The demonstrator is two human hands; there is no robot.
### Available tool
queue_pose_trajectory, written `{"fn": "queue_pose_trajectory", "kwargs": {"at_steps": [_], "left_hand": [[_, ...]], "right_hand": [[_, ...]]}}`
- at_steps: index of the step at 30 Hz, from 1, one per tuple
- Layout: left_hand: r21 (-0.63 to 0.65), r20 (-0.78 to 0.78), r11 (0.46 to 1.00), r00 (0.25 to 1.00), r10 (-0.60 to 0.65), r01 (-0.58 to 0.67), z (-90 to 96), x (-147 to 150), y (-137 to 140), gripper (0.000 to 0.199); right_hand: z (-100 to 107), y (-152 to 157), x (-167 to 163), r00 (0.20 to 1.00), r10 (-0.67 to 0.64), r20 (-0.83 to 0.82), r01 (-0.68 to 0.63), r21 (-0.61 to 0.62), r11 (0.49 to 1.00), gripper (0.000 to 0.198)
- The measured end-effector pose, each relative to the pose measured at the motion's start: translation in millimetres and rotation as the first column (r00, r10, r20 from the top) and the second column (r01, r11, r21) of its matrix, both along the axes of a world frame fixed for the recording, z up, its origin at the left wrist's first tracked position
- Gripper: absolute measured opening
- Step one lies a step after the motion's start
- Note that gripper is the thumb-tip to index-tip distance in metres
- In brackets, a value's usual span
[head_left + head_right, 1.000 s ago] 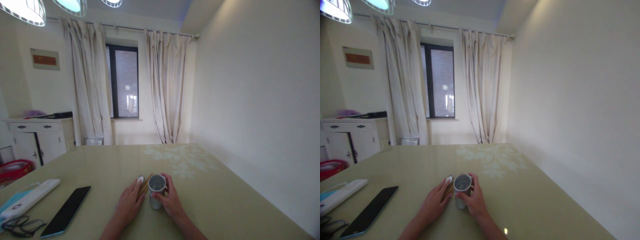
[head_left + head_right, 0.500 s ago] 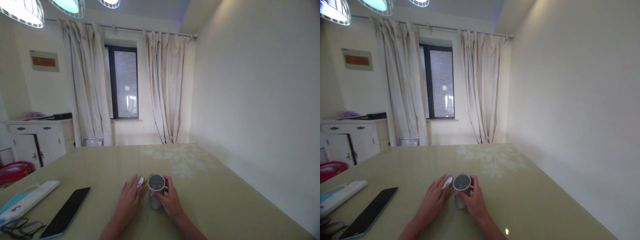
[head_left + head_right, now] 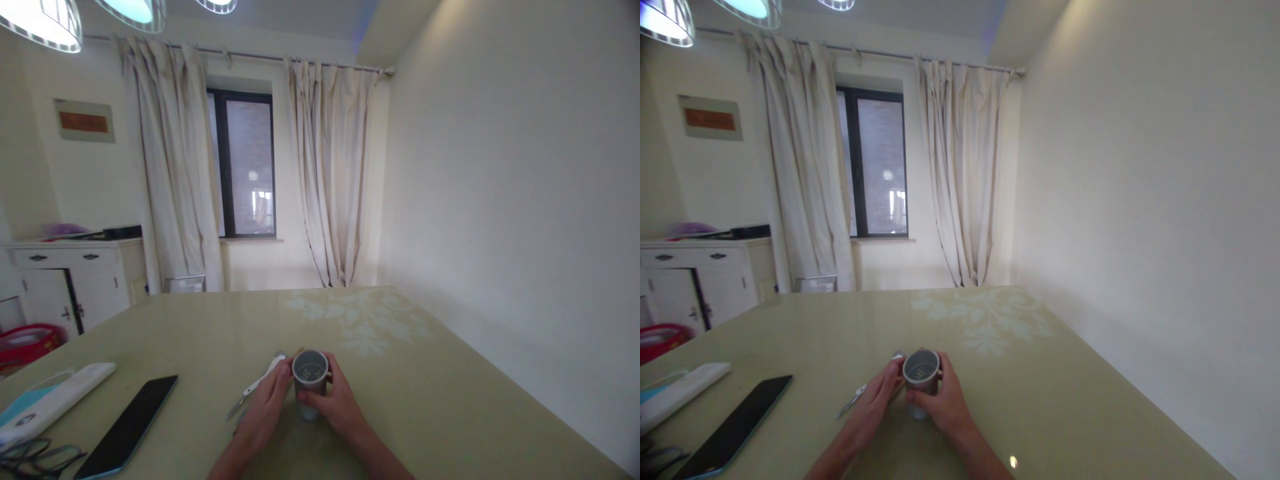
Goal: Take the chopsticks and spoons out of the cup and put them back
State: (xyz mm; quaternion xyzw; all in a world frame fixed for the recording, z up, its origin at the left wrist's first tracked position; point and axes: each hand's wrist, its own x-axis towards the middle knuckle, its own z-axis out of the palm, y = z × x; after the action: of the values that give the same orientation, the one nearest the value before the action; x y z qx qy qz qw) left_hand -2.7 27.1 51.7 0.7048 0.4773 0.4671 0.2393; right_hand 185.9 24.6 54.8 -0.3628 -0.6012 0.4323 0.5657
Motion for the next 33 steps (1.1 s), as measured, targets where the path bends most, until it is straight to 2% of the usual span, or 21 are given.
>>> {"fn": "queue_pose_trajectory", "kwargs": {"at_steps": [3, 6, 8, 11, 20, 26, 33], "left_hand": [[0.027, -0.081, 0.990, 0.986, 0.143, -0.141, -4.8, -9.9, 8.3, 0.053], [0.115, -0.350, 0.961, 0.895, 0.276, -0.251, -8.6, -18.5, 11.1, 0.041], [0.135, -0.509, 0.958, 0.812, 0.286, -0.253, -9.3, -20.3, 9.1, 0.035], [0.097, -0.619, 0.963, 0.743, 0.255, -0.250, -9.1, -17.6, 4.1, 0.028], [0.014, -0.687, 0.956, 0.692, 0.223, -0.294, -9.9, -13.9, 3.1, 0.021], [0.081, -0.703, 0.946, 0.655, 0.277, -0.312, -11.5, -18.7, 4.1, 0.030], [0.055, -0.709, 0.943, 0.652, 0.269, -0.330, -14.9, -20.8, 7.0, 0.036]], "right_hand": [[-3.7, 1.2, 0.9, 1.000, 0.006, -0.021, -0.006, -0.032, 0.999, 0.073], [-8.4, 2.7, 1.8, 0.999, -0.039, -0.022, 0.038, -0.067, 0.997, 0.075], [-10.3, 3.6, 2.4, 0.997, -0.071, -0.007, 0.070, -0.069, 0.995, 0.074], [-11.9, 5.0, 2.7, 0.996, -0.093, -0.007, 0.092, -0.066, 0.994, 0.071], [-12.5, 6.2, 3.2, 0.996, -0.092, 0.009, 0.093, -0.106, 0.990, 0.075], [-11.5, 7.0, 4.6, 0.996, -0.080, 0.040, 0.083, -0.081, 0.993, 0.072], [-13.0, 7.6, 4.8, 0.997, -0.073, 0.039, 0.076, -0.081, 0.994, 0.071]]}}
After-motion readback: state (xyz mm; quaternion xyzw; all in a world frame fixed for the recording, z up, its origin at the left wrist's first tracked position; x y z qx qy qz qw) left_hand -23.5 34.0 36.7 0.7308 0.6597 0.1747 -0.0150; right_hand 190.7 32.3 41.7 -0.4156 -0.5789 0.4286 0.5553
